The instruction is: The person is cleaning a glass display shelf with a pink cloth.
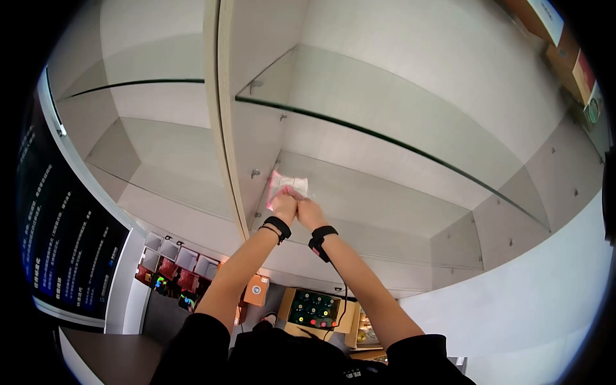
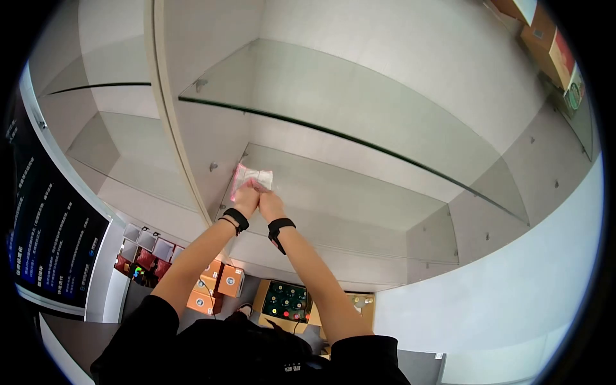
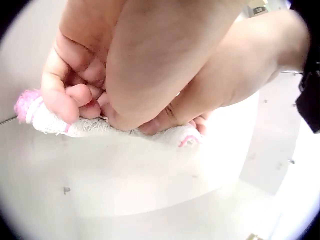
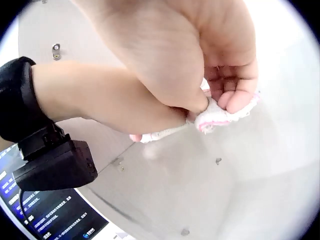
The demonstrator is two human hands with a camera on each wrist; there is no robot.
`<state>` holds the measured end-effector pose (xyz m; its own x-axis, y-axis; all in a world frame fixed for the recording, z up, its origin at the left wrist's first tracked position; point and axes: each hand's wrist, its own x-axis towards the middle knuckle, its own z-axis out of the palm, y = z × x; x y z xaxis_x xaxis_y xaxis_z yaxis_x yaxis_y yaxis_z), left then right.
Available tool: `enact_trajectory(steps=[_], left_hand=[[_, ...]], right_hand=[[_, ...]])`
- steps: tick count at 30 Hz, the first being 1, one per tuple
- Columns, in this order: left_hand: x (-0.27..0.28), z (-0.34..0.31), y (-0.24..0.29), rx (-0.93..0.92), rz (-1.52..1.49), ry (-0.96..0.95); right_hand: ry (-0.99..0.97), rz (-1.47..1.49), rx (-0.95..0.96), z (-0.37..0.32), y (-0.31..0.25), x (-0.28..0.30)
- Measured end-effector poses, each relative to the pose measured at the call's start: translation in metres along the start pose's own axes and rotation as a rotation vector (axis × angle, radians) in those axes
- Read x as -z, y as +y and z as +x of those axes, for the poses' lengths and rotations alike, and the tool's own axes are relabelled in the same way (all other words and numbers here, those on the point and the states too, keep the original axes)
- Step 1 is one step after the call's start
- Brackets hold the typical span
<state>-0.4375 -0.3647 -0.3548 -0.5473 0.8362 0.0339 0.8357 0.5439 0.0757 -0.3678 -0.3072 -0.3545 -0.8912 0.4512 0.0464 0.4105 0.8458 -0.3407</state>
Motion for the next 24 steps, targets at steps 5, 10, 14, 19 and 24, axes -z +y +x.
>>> enact_trajectory(steps=[5, 10, 14, 19, 24], left_hand=[[-0.017, 0.046, -0.005, 0.087, 0.013, 0.178], [-0.033, 0.101, -0.001, 0.311, -0.044, 0.214], [-0.063, 0.145, 0.003, 0.328, 0.084, 0.311], [-0.042, 0.153, -0.004, 0.136, 0.047, 0.464], [-0.059, 0.177, -0.002, 0.173, -0.028, 0.579]], right_hand=[[0.144, 0.004, -0.116, 0.036, 0.006, -0.001], [0.120, 0.068, 0.051, 0.091, 0.048, -0.010], [0.180, 0.074, 0.114, 0.117, 0.069, -0.009], [0.312, -0.053, -0.202, 0.129, 0.057, -0.008], [0.354, -0.190, -0.124, 0.137, 0.061, 0.000]])
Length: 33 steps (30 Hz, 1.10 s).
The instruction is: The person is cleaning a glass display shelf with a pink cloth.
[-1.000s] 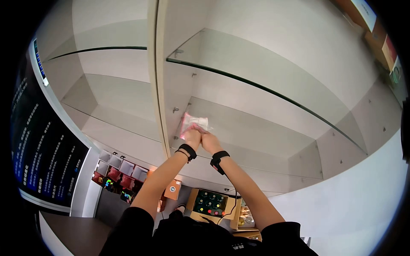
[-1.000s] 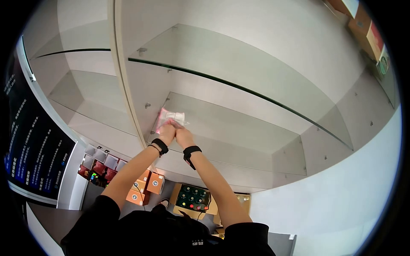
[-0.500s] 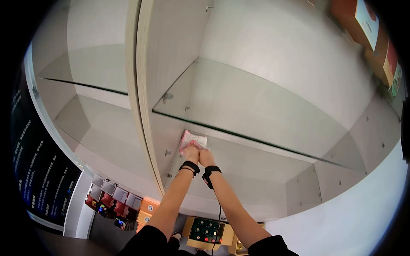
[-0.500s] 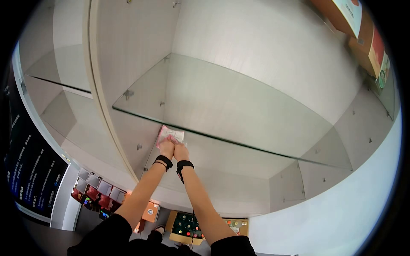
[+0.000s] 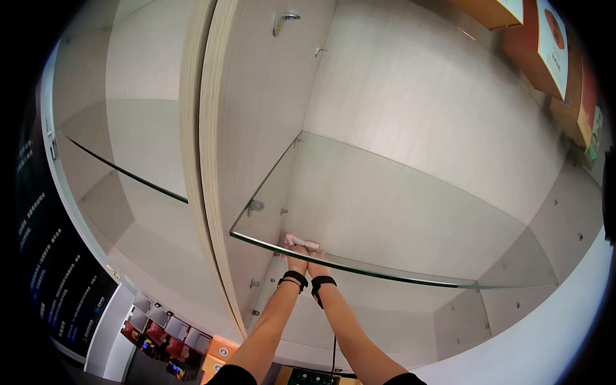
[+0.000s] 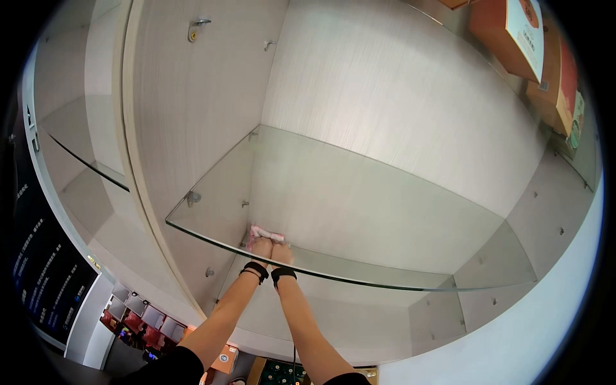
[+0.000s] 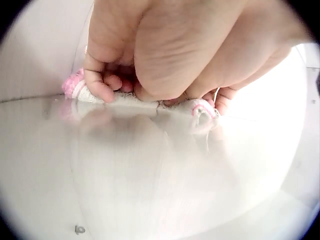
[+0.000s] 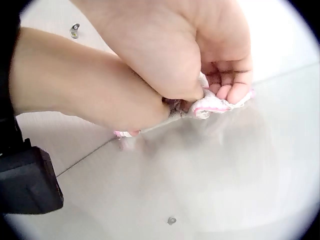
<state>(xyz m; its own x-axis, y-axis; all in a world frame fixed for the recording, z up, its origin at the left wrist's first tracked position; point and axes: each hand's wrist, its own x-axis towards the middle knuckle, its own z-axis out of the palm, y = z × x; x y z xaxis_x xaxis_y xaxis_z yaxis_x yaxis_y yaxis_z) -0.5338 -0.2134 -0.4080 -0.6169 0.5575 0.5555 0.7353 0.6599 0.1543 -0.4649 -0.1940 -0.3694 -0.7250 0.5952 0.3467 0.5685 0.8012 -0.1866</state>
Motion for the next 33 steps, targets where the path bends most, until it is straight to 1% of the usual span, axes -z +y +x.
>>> enact_trajectory(steps=[2, 3, 5, 6, 8, 9, 10, 12, 13, 14, 16, 17, 18, 19, 20, 21, 22, 24, 25, 26, 28, 29, 30, 32, 33], left_hand=[[0.006, 0.000, 0.004, 0.010, 0.082, 0.026], [0.001, -0.001, 0.004, 0.005, 0.079, 0.021], [-0.009, 0.001, 0.003, -0.039, 0.162, -0.079], [-0.003, -0.001, 0.003, -0.041, 0.162, -0.077], [0.015, 0.001, -0.002, -0.103, -0.111, -0.135], [-0.027, -0.001, -0.005, -0.003, -0.318, 0.123], [-0.025, -0.002, -0.004, -0.005, -0.317, 0.127], [-0.020, -0.012, 0.002, -0.114, 0.211, -0.082], [-0.016, -0.018, 0.001, -0.104, -0.029, -0.022], [-0.011, -0.027, 0.005, -0.108, -0.034, -0.037], [0.029, -0.042, 0.008, -0.038, -0.041, -0.081], [0.037, -0.051, 0.008, -0.080, -0.029, -0.049], [0.074, -0.060, 0.012, -0.067, 0.058, -0.078], [0.070, -0.067, 0.007, -0.114, 0.012, -0.085], [0.086, -0.078, 0.007, -0.121, 0.013, -0.158], [0.079, -0.086, 0.003, -0.186, 0.068, -0.164], [0.090, -0.096, 0.001, -0.208, 0.101, -0.165], [0.092, -0.115, -0.005, -0.269, 0.080, -0.100], [0.103, -0.122, -0.005, -0.215, 0.049, -0.221], [0.113, -0.134, -0.004, -0.207, 0.071, -0.172], [0.134, -0.147, -0.005, -0.216, 0.076, -0.197], [0.137, -0.155, -0.006, -0.262, 0.088, -0.140], [0.139, -0.160, -0.010, -0.309, 0.101, -0.082], [0.169, -0.170, -0.006, -0.322, 0.189, -0.123], [0.185, -0.171, -0.003, -0.262, 0.137, -0.187]], right_hand=[[-0.027, 0.020, -0.111, 0.004, 0.003, -0.009], [-0.029, 0.018, -0.118, 0.004, 0.007, -0.014], [-0.035, -0.007, -0.031, 0.004, 0.014, -0.022], [-0.033, -0.006, -0.032, -0.001, 0.011, -0.016], [-0.041, 0.120, -0.102, -0.007, 0.003, 0.001], [-0.099, 0.026, -0.088, -0.006, 0.003, 0.002], [-0.094, 0.027, -0.087, -0.009, -0.003, 0.014], [-0.124, 0.077, -0.098, -0.026, -0.010, 0.034], [-0.121, 0.140, -0.169, -0.025, -0.001, 0.017], [-0.132, 0.138, -0.180, -0.031, 0.003, 0.013], [-0.116, 0.057, -0.116, -0.047, 0.001, 0.017], [-0.087, 0.062, -0.109, -0.058, -0.001, 0.022], [-0.083, 0.060, -0.077, -0.068, -0.003, 0.026], [-0.086, 0.039, -0.066, -0.077, -0.006, 0.028], [-0.088, 0.017, -0.053, -0.089, -0.008, 0.031], [-0.075, 0.014, -0.039, -0.101, -0.015, 0.042], [-0.063, 0.012, -0.025, -0.113, -0.020, 0.050], [-0.053, -0.013, 0.064, -0.134, -0.021, 0.050], [-0.053, 0.020, 0.062, -0.142, -0.025, 0.054], [-0.053, 0.054, 0.058, -0.152, -0.027, 0.058], [-0.101, 0.152, 0.072, -0.166, -0.034, 0.072], [-0.122, 0.164, 0.059, -0.176, -0.035, 0.076], [-0.079, 0.139, 0.100, -0.182, -0.038, 0.079], [-0.013, 0.139, 0.160, -0.194, -0.041, 0.086], [0.007, 0.164, 0.175, -0.199, -0.044, 0.093]])
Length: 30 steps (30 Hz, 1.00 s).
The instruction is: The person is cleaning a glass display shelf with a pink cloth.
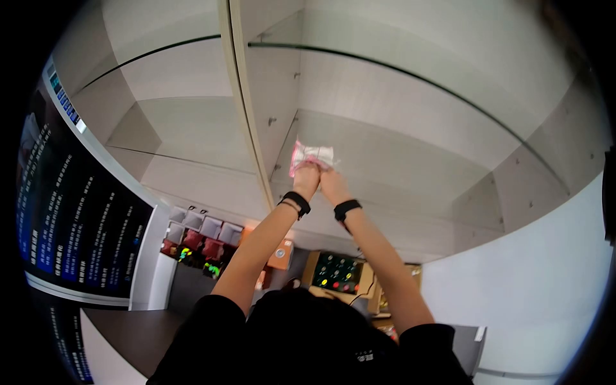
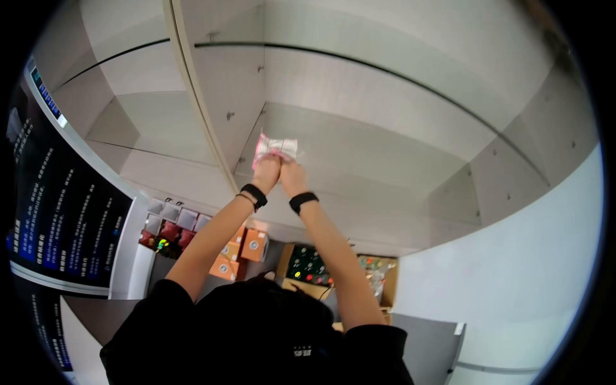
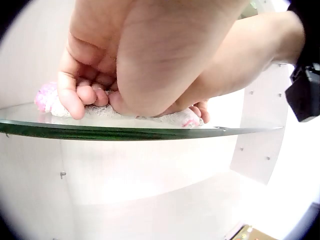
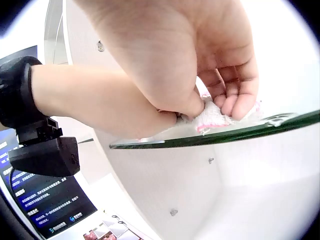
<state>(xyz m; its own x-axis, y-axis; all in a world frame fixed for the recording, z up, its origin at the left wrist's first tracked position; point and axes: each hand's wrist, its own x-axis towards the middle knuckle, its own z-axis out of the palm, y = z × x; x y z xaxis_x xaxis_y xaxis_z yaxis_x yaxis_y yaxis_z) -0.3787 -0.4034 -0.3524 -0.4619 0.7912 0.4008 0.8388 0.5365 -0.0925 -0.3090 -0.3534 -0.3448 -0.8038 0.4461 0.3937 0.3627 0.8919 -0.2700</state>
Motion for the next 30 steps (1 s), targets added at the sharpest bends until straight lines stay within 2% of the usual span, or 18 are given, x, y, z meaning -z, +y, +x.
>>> enact_trajectory(steps=[2, 4, 6, 12, 16, 19, 21, 22, 23, 25, 27, 30], left_hand=[[0.000, -0.007, 0.002, 0.036, -0.045, -0.083], [-0.006, -0.011, 0.001, -0.050, 0.128, 0.022], [-0.010, -0.017, 0.004, -0.075, 0.197, 0.017], [-0.020, -0.020, 0.010, -0.030, 0.282, 0.007], [-0.019, -0.015, 0.012, 0.010, 0.325, 0.014], [-0.037, 0.000, 0.005, 0.005, 0.136, 0.056], [-0.027, 0.010, 0.006, 0.012, 0.102, -0.047], [-0.033, 0.015, 0.007, 0.065, 0.100, -0.029], [-0.040, 0.021, 0.008, 0.117, 0.096, -0.010], [-0.048, 0.024, 0.007, 0.101, 0.115, -0.084], [-0.049, 0.025, 0.004, 0.072, 0.098, -0.024], [-0.042, 0.017, 0.002, 0.018, 0.085, -0.093]], right_hand=[[-0.046, 0.038, -0.018, -0.006, -0.002, 0.004], [-0.092, 0.056, -0.019, -0.006, 0.001, 0.002], [-0.307, -0.071, -0.018, -0.006, 0.004, 0.001], [-0.127, 0.085, -0.054, -0.017, -0.005, 0.014], [-0.165, -0.007, -0.023, -0.011, 0.003, 0.005], [-0.145, 0.007, -0.112, -0.001, 0.009, -0.009], [-0.076, 0.023, -0.206, 0.006, 0.005, -0.010], [-0.036, 0.012, -0.236, 0.009, 0.004, -0.012], [-0.098, -0.027, -0.271, 0.016, 0.006, -0.014], [-0.153, -0.038, -0.284, 0.017, 0.007, -0.014], [-0.156, -0.061, -0.265, 0.018, 0.007, -0.010], [-0.173, -0.090, -0.218, 0.008, 0.004, -0.006]])
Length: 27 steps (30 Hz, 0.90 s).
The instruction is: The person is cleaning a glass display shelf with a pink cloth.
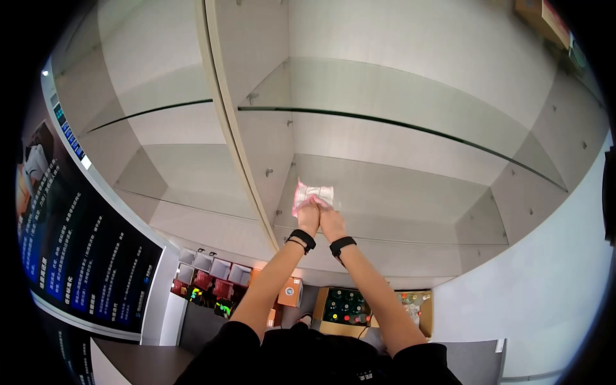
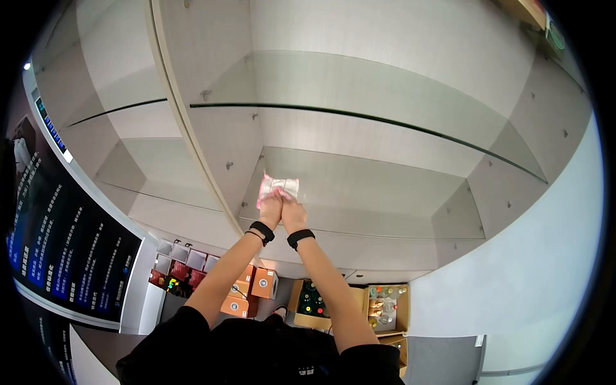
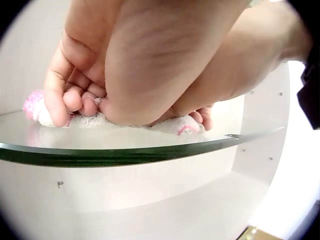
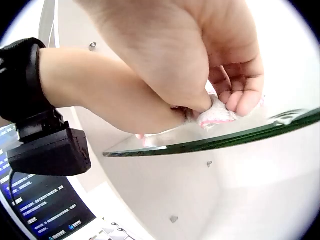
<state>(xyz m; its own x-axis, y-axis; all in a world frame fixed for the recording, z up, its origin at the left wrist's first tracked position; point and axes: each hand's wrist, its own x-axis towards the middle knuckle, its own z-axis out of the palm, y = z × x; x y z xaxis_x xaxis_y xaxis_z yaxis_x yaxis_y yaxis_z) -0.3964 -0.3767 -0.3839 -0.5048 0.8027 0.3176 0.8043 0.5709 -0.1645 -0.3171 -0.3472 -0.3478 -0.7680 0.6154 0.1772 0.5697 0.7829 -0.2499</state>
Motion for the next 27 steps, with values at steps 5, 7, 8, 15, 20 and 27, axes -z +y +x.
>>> enact_trajectory(steps=[5, 7, 8, 15, 20, 27], left_hand=[[0.011, -0.024, 0.003, -0.062, 0.014, -0.025], [0.020, -0.028, 0.006, -0.096, 0.031, -0.006], [0.025, -0.026, 0.008, -0.091, -0.004, -0.118], [0.013, -0.002, 0.015, 0.000, -0.033, -0.096], [0.000, 0.031, 0.021, 0.071, 0.001, -0.204], [-0.017, 0.048, 0.023, 0.126, 0.009, -0.177]], right_hand=[[-0.045, -0.015, 0.103, -0.022, 0.004, 0.010], [0.021, 0.097, 0.175, -0.029, 0.005, 0.018], [0.018, 0.092, 0.174, -0.029, 0.009, 0.017], [-0.044, 0.025, 0.159, 0.003, 0.023, -0.002], [-0.115, 0.061, 0.029, 0.030, 0.027, 0.001], [-0.135, 0.203, -0.057, 0.049, 0.033, -0.009]])
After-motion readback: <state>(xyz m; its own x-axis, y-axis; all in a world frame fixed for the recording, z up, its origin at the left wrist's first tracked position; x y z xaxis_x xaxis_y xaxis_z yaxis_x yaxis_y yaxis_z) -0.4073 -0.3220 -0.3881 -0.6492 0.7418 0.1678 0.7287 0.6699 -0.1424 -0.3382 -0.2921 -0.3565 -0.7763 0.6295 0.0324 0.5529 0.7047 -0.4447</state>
